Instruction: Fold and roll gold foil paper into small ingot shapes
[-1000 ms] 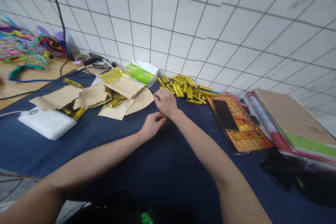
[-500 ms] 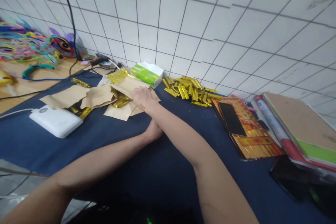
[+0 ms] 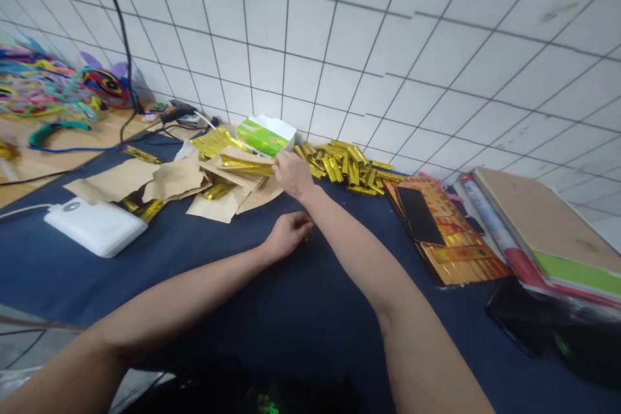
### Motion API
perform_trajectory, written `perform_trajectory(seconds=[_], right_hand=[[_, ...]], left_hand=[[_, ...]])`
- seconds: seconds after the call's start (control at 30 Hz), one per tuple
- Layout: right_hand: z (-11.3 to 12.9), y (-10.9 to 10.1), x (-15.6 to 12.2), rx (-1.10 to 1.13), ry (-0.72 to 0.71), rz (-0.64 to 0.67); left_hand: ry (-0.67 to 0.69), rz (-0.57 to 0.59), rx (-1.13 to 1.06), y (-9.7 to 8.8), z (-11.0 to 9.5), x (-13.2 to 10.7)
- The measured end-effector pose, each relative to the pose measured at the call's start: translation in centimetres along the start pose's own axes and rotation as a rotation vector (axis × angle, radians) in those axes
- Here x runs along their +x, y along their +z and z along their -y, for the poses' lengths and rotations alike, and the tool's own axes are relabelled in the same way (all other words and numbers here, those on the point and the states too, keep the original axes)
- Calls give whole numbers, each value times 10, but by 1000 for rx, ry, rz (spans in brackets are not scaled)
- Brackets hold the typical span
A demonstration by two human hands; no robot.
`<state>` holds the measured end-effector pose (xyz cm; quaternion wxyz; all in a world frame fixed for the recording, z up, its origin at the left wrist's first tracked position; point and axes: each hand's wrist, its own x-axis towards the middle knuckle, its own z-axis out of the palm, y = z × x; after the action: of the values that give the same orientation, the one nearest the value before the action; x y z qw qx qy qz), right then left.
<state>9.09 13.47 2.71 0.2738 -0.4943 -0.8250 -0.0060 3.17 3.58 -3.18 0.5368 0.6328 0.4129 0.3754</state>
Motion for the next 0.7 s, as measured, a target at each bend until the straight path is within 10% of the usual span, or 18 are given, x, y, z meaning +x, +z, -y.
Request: perform_trajectory(seconds=[0.2, 0.4, 0.6, 0.7], right_hand=[[17, 12, -6, 640, 204, -35], [-52, -47, -15, 1040, 616, -476], [-98, -114, -97, 446, 445, -945], [-76, -112, -154, 160, 306, -707]], left_hand=[[1, 23, 5, -1, 2, 0], [16, -2, 71, 0, 2, 0], [133, -9, 208, 0, -6, -11], [421, -4, 455, 2, -12, -24]])
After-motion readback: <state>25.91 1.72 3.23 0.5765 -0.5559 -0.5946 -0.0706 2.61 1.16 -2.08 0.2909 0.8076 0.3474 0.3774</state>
